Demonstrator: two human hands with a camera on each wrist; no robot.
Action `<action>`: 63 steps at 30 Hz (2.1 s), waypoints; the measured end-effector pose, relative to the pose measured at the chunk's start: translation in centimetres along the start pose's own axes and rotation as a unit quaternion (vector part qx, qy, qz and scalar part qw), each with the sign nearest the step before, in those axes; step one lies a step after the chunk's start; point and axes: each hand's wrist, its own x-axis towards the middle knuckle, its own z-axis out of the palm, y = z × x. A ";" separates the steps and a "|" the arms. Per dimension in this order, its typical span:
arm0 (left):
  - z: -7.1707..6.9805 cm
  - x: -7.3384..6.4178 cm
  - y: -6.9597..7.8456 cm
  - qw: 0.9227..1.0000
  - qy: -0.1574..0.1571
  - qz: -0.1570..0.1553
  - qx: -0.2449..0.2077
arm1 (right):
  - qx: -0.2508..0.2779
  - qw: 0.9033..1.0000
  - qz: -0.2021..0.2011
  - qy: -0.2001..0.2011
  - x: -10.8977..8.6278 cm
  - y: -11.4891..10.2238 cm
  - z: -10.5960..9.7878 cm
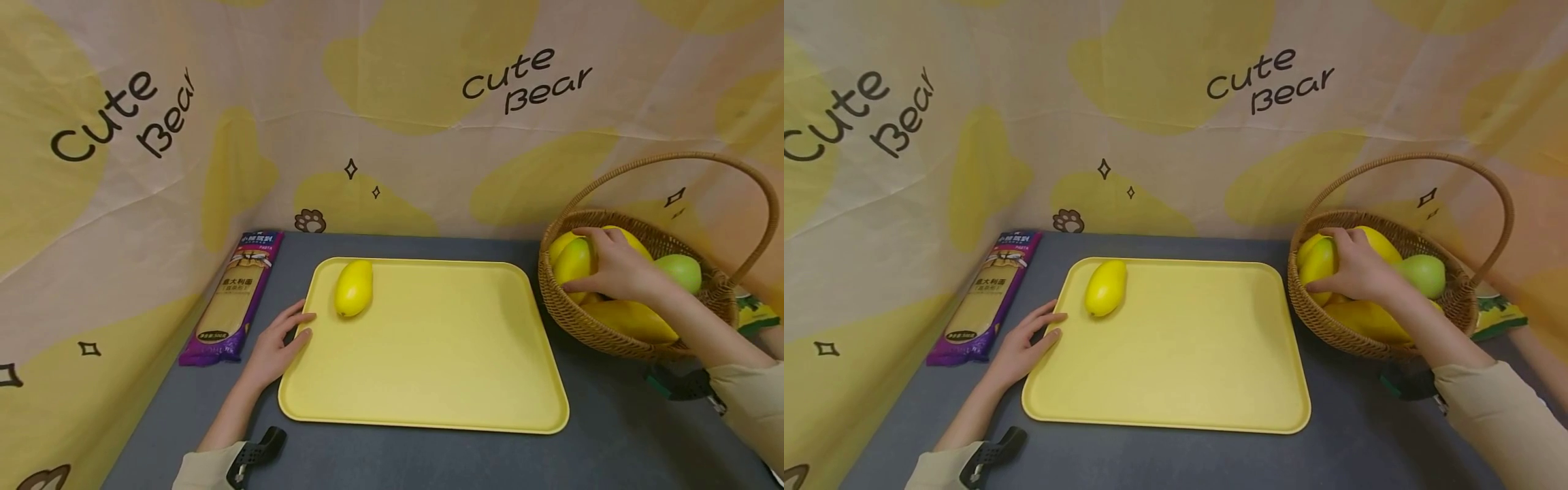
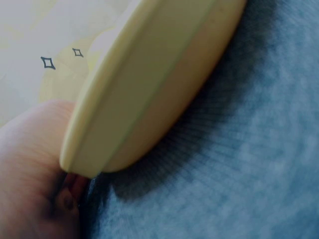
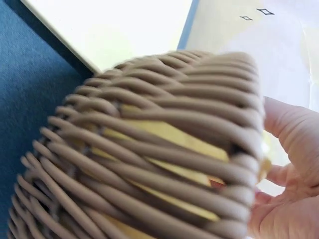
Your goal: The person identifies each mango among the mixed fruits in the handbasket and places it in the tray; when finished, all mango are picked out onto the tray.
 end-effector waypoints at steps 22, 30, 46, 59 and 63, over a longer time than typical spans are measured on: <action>-0.1 0.0 -0.2 1.000 0.000 0.007 -0.005 | 0.160 0.976 0.046 0.140 -2.6 -1.1 -0.4; -0.2 0.0 -0.2 1.000 0.002 0.005 0.001 | 0.248 0.953 0.059 0.163 -3.5 -2.6 -0.3; -0.1 0.1 -0.4 1.000 0.002 0.009 -0.004 | 0.321 0.938 0.013 0.134 -2.2 -8.0 3.9; 0.2 0.3 -0.1 1.000 -0.001 0.008 -0.005 | 0.364 0.928 0.023 0.073 1.1 -10.0 10.3; 0.2 0.3 0.0 1.000 0.002 0.010 -0.005 | 0.360 0.930 0.028 0.061 2.0 -10.6 11.9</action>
